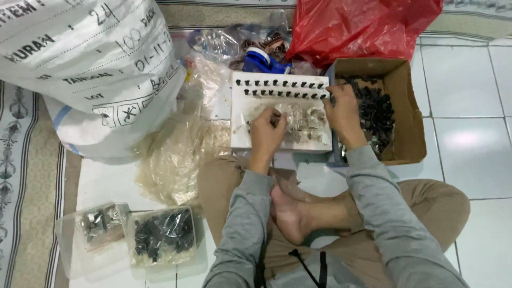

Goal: Sorting and placing small black components from a box into a white grid tray

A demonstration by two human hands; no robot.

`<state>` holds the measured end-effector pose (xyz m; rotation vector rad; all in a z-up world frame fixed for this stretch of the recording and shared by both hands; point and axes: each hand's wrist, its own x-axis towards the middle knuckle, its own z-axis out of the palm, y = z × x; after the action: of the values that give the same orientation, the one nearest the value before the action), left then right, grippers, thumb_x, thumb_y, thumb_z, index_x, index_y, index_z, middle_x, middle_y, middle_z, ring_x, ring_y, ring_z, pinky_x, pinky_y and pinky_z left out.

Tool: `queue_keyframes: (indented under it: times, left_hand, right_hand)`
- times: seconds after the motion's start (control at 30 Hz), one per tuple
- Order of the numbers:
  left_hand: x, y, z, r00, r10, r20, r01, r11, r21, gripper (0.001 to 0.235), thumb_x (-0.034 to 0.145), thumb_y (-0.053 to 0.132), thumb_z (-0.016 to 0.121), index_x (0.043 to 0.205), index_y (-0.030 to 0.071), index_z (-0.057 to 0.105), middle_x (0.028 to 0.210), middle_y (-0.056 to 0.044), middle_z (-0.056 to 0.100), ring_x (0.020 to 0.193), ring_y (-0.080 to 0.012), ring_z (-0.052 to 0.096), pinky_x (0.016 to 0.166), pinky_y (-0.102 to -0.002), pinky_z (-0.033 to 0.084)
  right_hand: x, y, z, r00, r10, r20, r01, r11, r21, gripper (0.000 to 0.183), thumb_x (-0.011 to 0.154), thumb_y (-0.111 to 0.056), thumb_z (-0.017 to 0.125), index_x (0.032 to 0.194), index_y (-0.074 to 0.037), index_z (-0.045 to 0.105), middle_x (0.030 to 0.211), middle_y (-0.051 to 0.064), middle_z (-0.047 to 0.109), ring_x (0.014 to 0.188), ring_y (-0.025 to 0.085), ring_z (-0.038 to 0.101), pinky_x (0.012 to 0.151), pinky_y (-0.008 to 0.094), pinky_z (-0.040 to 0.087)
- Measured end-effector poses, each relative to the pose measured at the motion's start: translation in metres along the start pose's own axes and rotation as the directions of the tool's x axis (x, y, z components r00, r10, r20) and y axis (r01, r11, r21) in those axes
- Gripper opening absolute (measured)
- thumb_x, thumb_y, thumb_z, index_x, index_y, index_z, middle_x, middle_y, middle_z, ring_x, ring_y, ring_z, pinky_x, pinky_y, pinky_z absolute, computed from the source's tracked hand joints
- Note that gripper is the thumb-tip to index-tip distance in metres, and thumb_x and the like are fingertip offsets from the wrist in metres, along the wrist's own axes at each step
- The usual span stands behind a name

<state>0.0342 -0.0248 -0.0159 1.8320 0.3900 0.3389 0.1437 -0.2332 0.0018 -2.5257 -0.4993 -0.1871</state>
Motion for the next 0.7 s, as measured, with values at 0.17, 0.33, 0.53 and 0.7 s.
queue_keyframes:
  times: [0.17,0.33,0.53,0.7]
  left_hand:
    - [0.002,0.010,-0.002,0.993,0.102,-0.058,-0.107,0.991,-0.081,0.016,0.090,0.024,0.071,0.085,0.009,0.069,0.063,-0.013,0.069,0.062,-0.0341,0.070,0.056,-0.039,0.051]
    - [-0.002,0.009,-0.003,0.991,0.120,-0.060,-0.126,0.988,-0.089,0.015,0.089,0.023,0.071,0.084,0.009,0.070,0.060,-0.012,0.067,0.059,-0.0320,0.068,0.053,-0.038,0.050]
    - [-0.003,0.012,0.001,0.989,0.112,-0.099,-0.125,0.982,-0.138,0.012,0.090,0.019,0.068,0.084,0.009,0.070,0.058,-0.010,0.066,0.054,-0.0275,0.065,0.051,-0.034,0.047]
    - [-0.006,0.008,0.009,0.980,0.155,-0.122,-0.172,0.975,-0.143,0.006,0.089,0.015,0.069,0.086,0.009,0.069,0.059,-0.009,0.067,0.054,-0.0252,0.065,0.050,-0.033,0.048]
  right_hand:
    - [0.024,0.042,0.034,0.984,-0.171,0.048,0.174,0.981,-0.088,0.032,0.091,-0.011,0.076,0.123,-0.006,0.074,0.106,0.021,0.062,0.102,0.047,0.065,0.086,0.052,0.055]
    - [0.020,0.070,0.057,0.975,-0.219,0.043,0.219,0.976,0.008,0.018,0.096,-0.016,0.075,0.114,-0.012,0.079,0.098,0.016,0.067,0.098,0.043,0.068,0.086,0.047,0.056]
    - [-0.004,0.008,0.028,0.999,0.028,-0.025,-0.016,0.924,0.383,0.018,0.094,-0.011,0.082,0.112,-0.010,0.080,0.091,0.017,0.074,0.089,0.031,0.073,0.071,0.037,0.057]
    - [-0.013,-0.059,0.023,0.986,0.087,0.139,-0.144,0.866,0.480,0.019,0.089,-0.004,0.080,0.107,-0.002,0.080,0.089,0.020,0.075,0.083,0.028,0.075,0.063,0.037,0.059]
